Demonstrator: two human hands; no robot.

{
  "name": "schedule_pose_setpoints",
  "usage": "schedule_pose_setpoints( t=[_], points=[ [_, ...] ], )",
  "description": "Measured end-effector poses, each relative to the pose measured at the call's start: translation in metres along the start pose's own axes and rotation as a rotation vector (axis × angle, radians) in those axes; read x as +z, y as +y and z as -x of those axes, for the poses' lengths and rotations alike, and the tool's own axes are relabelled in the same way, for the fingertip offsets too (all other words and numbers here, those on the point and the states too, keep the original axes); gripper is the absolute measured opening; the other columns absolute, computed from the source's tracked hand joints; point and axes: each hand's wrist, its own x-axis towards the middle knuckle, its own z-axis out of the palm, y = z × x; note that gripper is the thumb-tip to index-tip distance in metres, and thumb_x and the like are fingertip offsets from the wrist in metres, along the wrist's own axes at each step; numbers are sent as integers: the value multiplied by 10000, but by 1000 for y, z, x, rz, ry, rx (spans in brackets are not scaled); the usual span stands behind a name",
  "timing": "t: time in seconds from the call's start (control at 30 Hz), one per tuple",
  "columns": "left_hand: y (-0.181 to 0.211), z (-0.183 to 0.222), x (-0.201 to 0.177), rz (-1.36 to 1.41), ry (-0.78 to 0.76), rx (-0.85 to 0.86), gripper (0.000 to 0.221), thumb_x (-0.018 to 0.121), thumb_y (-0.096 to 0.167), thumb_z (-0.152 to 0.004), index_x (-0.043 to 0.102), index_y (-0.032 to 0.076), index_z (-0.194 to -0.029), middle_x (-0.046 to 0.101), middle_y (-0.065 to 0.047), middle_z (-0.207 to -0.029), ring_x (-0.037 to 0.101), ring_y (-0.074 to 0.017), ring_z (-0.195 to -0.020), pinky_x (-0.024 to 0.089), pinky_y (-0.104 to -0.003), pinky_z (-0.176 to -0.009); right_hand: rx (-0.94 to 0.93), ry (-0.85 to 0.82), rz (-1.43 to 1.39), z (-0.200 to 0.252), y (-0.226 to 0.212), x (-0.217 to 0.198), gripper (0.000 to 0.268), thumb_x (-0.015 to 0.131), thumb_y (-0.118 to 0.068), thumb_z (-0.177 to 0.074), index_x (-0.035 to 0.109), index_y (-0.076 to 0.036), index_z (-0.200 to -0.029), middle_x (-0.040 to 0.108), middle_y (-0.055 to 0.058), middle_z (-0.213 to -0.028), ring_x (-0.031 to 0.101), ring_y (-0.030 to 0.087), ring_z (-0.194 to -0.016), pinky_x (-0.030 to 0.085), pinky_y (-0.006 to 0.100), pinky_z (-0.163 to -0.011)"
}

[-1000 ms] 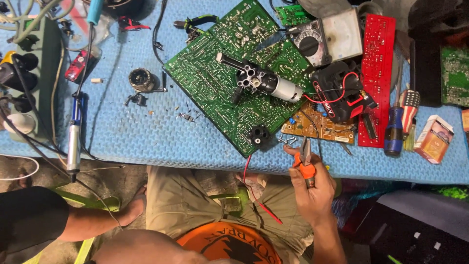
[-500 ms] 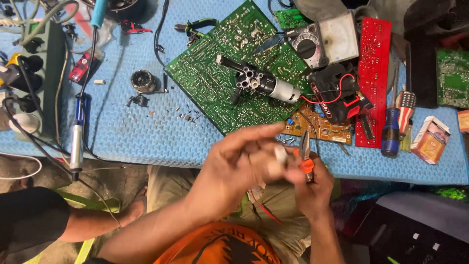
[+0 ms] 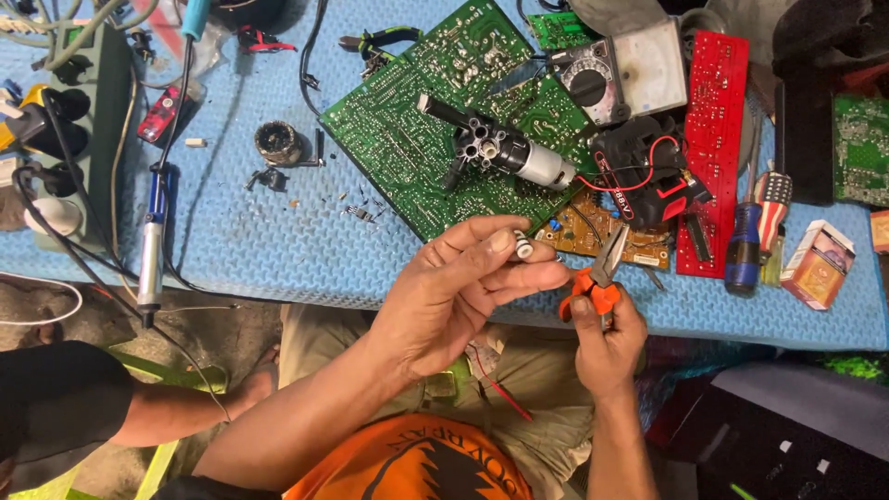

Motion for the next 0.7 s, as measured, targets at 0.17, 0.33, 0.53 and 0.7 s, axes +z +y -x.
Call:
schedule_pose_setpoints(
  t=[0.17,0.33,0.53,0.7],
  points=[
    [-1,-1,0,-3,-7,-9,276,609,45,-1050,618,-63,-1304,736,-264,-1112,737,-379,-1061,564,-474,-1062,-30,-5,7,-2,-5,-1,327,616,-343,-1032,692,-66,-1190,584,-25,-853,480,117,-767,432,302,-704],
    [-3,-4,-6,26,-32,-10,260,614,47,-1060,637,-27,-1308,730,-270,-1145,725,-384,-1095,549,-476,-1091,-17,-4,-4,-3,-5,0,315,618,-372,-1025,679,-79,-1124,527,-39,-791,427,108,-723,393,296,-671],
    [-4,-2,-3,-110,-4,64,199,681,65,-1017,666,10,-1207,744,-247,-1123,742,-369,-1073,585,-403,-1014,-36,-41,-55,-8,-21,2,363,592,-365,-1028,677,-46,-1180,693,45,-1007,594,158,-863,502,335,-772],
    [-2,2,0,-257,1,126,231,738,106,-977,678,32,-1187,739,-255,-1156,751,-365,-1070,591,-394,-983,-38,-52,-77,-8,-17,3,349,583,-347,-1031,668,-43,-1179,751,67,-1101,580,129,-810,505,323,-720]
  ],
)
